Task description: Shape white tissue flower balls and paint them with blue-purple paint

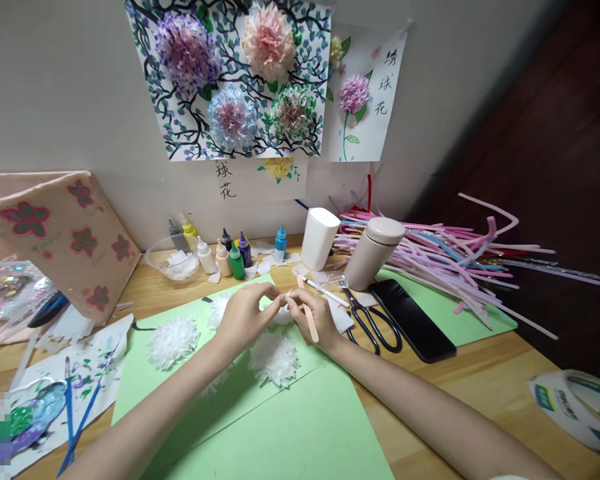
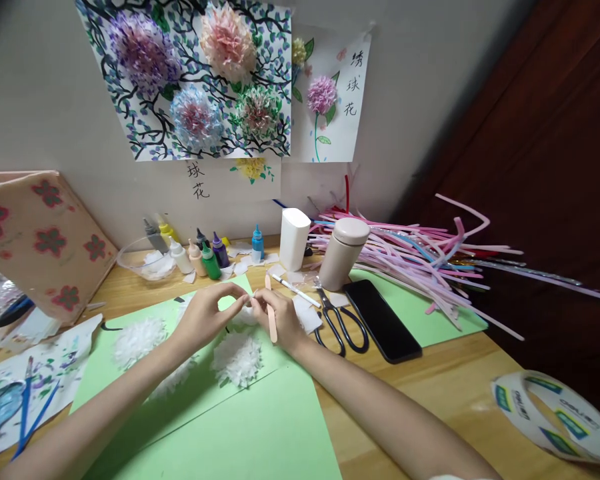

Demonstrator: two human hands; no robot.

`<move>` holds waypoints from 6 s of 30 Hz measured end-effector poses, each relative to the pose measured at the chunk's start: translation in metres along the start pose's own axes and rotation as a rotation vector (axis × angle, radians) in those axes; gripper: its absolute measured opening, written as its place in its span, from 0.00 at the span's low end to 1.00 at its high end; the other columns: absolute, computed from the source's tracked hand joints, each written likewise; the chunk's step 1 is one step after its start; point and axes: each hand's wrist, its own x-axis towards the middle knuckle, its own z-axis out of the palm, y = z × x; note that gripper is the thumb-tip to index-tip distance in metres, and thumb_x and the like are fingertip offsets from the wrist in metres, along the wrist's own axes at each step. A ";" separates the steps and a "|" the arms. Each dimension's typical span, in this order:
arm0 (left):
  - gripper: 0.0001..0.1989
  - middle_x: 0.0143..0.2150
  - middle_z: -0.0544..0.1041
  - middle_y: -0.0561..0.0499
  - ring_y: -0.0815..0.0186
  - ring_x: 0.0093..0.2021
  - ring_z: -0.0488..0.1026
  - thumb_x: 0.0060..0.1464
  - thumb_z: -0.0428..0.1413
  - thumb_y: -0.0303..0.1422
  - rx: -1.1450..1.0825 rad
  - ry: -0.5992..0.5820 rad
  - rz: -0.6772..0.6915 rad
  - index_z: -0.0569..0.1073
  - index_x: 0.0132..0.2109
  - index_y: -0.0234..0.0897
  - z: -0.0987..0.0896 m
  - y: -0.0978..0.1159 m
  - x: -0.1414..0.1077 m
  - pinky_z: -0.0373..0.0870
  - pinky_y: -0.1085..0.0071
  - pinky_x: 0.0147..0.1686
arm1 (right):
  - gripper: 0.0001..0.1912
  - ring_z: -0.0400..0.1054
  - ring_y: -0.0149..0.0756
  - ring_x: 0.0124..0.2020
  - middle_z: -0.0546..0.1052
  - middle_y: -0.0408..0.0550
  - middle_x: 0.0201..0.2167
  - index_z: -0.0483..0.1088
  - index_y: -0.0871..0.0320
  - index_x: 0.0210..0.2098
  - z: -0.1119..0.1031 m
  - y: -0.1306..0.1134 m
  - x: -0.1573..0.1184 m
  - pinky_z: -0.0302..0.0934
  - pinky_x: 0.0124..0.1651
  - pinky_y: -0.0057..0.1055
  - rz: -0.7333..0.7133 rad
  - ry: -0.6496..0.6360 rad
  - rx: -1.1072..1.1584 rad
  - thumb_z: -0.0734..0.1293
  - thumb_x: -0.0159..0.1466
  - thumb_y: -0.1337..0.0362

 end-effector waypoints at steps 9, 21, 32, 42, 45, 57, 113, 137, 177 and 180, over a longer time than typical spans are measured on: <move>0.07 0.34 0.76 0.53 0.66 0.35 0.71 0.53 0.50 0.35 -0.016 0.013 0.018 0.71 0.33 0.39 -0.001 -0.002 0.001 0.64 0.72 0.36 | 0.09 0.67 0.32 0.28 0.73 0.44 0.25 0.68 0.57 0.29 -0.005 -0.006 0.001 0.59 0.33 0.27 -0.014 -0.003 0.007 0.58 0.62 0.65; 0.07 0.32 0.75 0.52 0.67 0.33 0.72 0.52 0.51 0.35 -0.135 0.141 -0.096 0.70 0.33 0.37 -0.036 -0.014 0.014 0.67 0.71 0.35 | 0.17 0.69 0.40 0.43 0.73 0.55 0.46 0.63 0.59 0.50 0.000 0.020 0.009 0.62 0.45 0.36 0.136 0.100 -0.054 0.58 0.63 0.64; 0.07 0.32 0.76 0.52 0.67 0.33 0.72 0.52 0.50 0.34 -0.139 0.039 -0.084 0.71 0.33 0.38 -0.029 -0.016 0.011 0.67 0.72 0.34 | 0.15 0.64 0.30 0.21 0.70 0.41 0.19 0.64 0.58 0.23 -0.006 0.003 0.007 0.58 0.28 0.26 0.208 0.068 -0.122 0.59 0.62 0.58; 0.08 0.32 0.76 0.50 0.65 0.32 0.71 0.51 0.51 0.35 -0.075 -0.144 -0.056 0.72 0.34 0.38 -0.002 -0.011 0.003 0.65 0.72 0.31 | 0.11 0.69 0.34 0.30 0.75 0.48 0.32 0.70 0.58 0.38 -0.011 -0.009 0.006 0.65 0.35 0.30 0.110 -0.031 0.130 0.65 0.57 0.61; 0.08 0.32 0.76 0.51 0.65 0.33 0.71 0.49 0.52 0.35 -0.088 -0.162 -0.062 0.71 0.36 0.38 0.001 -0.008 0.000 0.66 0.72 0.32 | 0.09 0.69 0.34 0.30 0.75 0.47 0.31 0.70 0.58 0.36 -0.015 -0.010 -0.001 0.65 0.35 0.30 0.144 -0.027 0.111 0.65 0.57 0.61; 0.10 0.30 0.77 0.49 0.65 0.31 0.72 0.50 0.51 0.36 -0.103 -0.261 -0.084 0.73 0.32 0.36 0.003 -0.010 0.000 0.66 0.72 0.31 | 0.11 0.68 0.33 0.29 0.73 0.45 0.27 0.66 0.57 0.38 -0.026 -0.011 -0.030 0.62 0.33 0.29 0.233 -0.044 0.146 0.57 0.63 0.57; 0.07 0.30 0.75 0.48 0.62 0.33 0.67 0.51 0.51 0.27 0.463 -0.253 0.220 0.75 0.31 0.37 0.014 -0.019 0.001 0.56 0.68 0.32 | 0.15 0.61 0.31 0.28 0.65 0.42 0.23 0.61 0.57 0.28 -0.032 -0.012 -0.030 0.55 0.33 0.27 0.100 -0.419 0.034 0.51 0.66 0.59; 0.09 0.31 0.73 0.44 0.59 0.36 0.67 0.47 0.49 0.21 0.672 -0.268 0.038 0.73 0.27 0.33 -0.001 -0.041 0.010 0.59 0.67 0.33 | 0.16 0.58 0.31 0.26 0.60 0.41 0.22 0.54 0.57 0.23 -0.020 -0.015 -0.014 0.50 0.31 0.27 0.050 -0.450 -0.095 0.50 0.67 0.62; 0.13 0.32 0.71 0.43 0.59 0.36 0.66 0.50 0.45 0.20 0.699 -0.347 0.081 0.72 0.26 0.31 -0.006 -0.033 0.011 0.60 0.68 0.30 | 0.20 0.55 0.29 0.17 0.58 0.38 0.13 0.55 0.55 0.20 0.006 -0.008 -0.003 0.52 0.25 0.28 0.201 -0.242 0.103 0.48 0.67 0.58; 0.13 0.32 0.71 0.43 0.59 0.36 0.66 0.51 0.45 0.20 0.698 -0.352 0.079 0.72 0.26 0.31 -0.006 -0.033 0.012 0.60 0.68 0.30 | 0.20 0.52 0.28 0.13 0.54 0.36 0.11 0.53 0.55 0.21 0.010 -0.008 -0.001 0.51 0.22 0.27 0.320 -0.208 0.176 0.48 0.67 0.55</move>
